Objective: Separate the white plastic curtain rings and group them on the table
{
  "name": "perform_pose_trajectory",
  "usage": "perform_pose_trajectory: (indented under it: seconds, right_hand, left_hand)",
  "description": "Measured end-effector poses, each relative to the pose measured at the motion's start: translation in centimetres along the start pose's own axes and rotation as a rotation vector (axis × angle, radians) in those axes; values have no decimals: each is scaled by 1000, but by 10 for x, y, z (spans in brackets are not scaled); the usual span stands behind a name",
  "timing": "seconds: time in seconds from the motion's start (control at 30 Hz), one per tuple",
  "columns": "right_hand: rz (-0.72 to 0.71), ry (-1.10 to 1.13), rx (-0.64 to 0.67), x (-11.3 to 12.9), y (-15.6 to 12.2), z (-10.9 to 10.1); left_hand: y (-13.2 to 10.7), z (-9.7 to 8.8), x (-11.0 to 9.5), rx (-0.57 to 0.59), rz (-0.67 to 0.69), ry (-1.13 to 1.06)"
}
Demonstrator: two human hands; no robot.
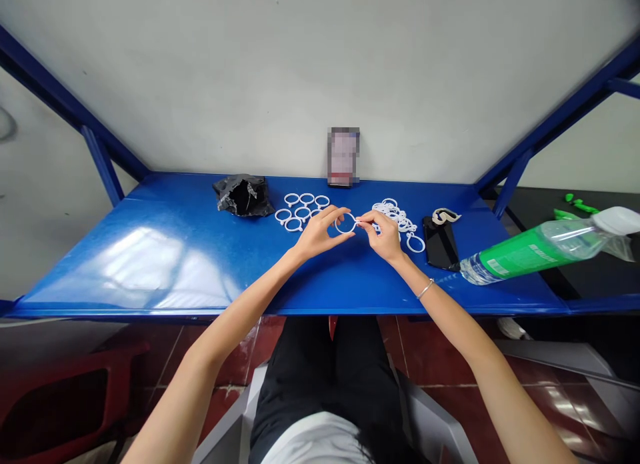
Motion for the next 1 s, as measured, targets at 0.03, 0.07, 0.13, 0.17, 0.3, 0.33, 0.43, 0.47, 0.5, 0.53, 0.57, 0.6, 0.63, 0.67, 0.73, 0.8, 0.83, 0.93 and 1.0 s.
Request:
perform_pose_trajectory:
  seconds: [0.03,0.07,0.13,0.17,0.3,0.33,0.43,0.47,0.5,0.53,0.57,0.6,0.63,0.67,0.73,0.8,0.83,0.93,1.0]
  right_hand:
    - [-6,0,-1,0,0,0]
    - [-7,0,-2,1,0,0]
    - [0,-4,-2,1,0,0]
    - [8,-7,0,1,0,0]
    - [31,-18,2,0,-1,0]
    - [35,-17,2,0,-1,0]
    - [44,-16,3,0,-1,0]
    - [50,-19,5,-1,-1,0]
    - [55,-22,6,-1,-1,1]
    - [59,-24,7,-1,-2,1]
    - [61,-24,7,-1,-2,1]
    - [61,-22,6,-1,-2,1]
    - [62,-20,4,-1,-2,1]
    - [62,-18,3,-1,-2,1]
    - [63,-19,3,-2,-3,1]
    - [59,-28,3,-2,-3,1]
    - [56,-33,4,-2,-2,1]
    - [35,-36,16,-2,-1,0]
    - [21,-31,38,-1,1,-1]
  left_hand:
    - [0,0,0,-1,0,2]
    - [0,0,0,-3,2,6]
    - [-1,1,1,-11,11,13]
    - [-1,1,1,-14,15,17]
    - [-1,2,1,-8,13,29]
    - [-2,2,1,-4,11,30]
    - [-2,2,1,-8,13,27]
    - [-2,2,1,-11,12,27]
    - [-2,2,1,-13,10,27]
    - [-2,2,1,-13,6,28]
    - [-2,2,0,-9,2,31]
    - [-1,2,0,-1,-3,33]
    - [-1,2,0,6,-7,36]
    - [-1,2,0,13,-10,39]
    - [-1,1,0,21,-14,43]
    - [0,1,0,17,-11,44]
    - [-1,1,0,13,-8,45]
    - [-1,1,2,3,-5,45]
    - [-1,0,4,5,-11,47]
Point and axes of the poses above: each hand's wrist, its own y-axis towards the middle knuckle, its own z-axis out of the palm, x = y × z, the point moved 1 cm from there along y, towards the middle knuckle, and after that the axes turned 12 degrees about y, right-handed, at the moved point
